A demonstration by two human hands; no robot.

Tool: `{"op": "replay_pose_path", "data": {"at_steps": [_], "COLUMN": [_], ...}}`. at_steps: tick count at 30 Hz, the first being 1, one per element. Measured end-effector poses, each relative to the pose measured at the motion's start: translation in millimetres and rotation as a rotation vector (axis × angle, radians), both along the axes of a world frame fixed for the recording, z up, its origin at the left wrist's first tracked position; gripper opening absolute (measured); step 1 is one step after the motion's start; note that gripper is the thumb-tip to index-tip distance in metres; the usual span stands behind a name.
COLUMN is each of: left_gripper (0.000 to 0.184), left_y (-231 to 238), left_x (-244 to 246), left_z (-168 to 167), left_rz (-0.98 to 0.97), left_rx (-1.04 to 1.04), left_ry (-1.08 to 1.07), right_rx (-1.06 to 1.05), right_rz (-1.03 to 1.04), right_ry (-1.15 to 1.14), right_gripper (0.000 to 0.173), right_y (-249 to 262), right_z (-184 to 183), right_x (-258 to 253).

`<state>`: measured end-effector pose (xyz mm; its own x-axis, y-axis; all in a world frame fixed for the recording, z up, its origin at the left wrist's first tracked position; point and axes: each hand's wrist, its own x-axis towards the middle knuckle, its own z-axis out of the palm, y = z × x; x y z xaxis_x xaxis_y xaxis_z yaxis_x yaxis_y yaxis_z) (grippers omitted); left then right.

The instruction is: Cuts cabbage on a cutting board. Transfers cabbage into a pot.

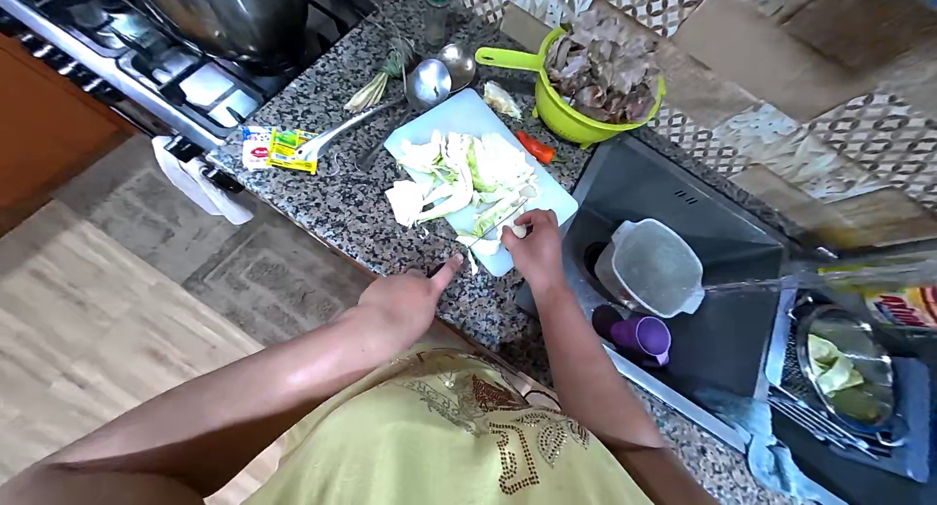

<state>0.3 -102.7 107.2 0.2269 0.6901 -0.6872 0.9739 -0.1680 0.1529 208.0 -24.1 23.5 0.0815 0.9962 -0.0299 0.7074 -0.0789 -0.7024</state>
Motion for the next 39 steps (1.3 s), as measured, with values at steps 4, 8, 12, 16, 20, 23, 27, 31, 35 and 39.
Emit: {"op": "replay_pose_path", "data": {"at_steps": [4,8,12,16,20,23,27,31,35,39], "left_gripper": [0.088,0.097,0.098,0.091,0.092,0.093,0.079,0.078,0.077,0.076], "left_y": [-8.1,5.6,21.7,2.4,-12.7,-7.3,2.9,-1.0,-3.3,-7.9], "left_x": [7.5,15.1,19.5,-7.6,-27.6,-42.1,-46.5,-51.1,-56.4,-59.5], "left_z": [7.9,2.7,7.8,20.4,29.5,27.0,30.1,18.5,18.1,22.7], "left_rz": [0.007,0.01,-0.023,-0.008,-0.002,-0.013,0.042,0.049,0.087,0.129], "left_rx": [-0.082,-0.068,-0.083,-0.111,-0.11,-0.056,-0.078,-0.051,-0.048,-0.029], "left_ry": [0.082,0.031,0.019,0.071,0.086,-0.018,-0.076,-0.129,-0.148,-0.2], "right_rx": [-0.048,-0.067,-0.084,-0.087,-0.086,-0.128,-0.196,-0.302,-0.268,-0.188], "right_rz": [-0.021,-0.011,-0.009,-0.01,-0.016,0.03,0.094,0.107,0.1,0.0], "right_ry": [0.004,-0.009,-0.06,-0.046,-0.05,-0.084,-0.142,-0.219,-0.12,0.496], "right_gripper": [0.028,0.028,0.031,0.031,0.032,0.036,0.055,0.049,0.054,0.043], "right_y": [4.7,5.8,7.5,7.6,7.5,8.3,6.9,8.4,5.7,-7.3], "right_z": [4.5,5.4,6.3,7.1,4.6,11.3,21.9,29.1,23.8,11.7], "right_x": [-2.7,-2.5,-5.1,-6.9,-8.2,-5.7,-11.6,-12.3,3.4,33.1]}}
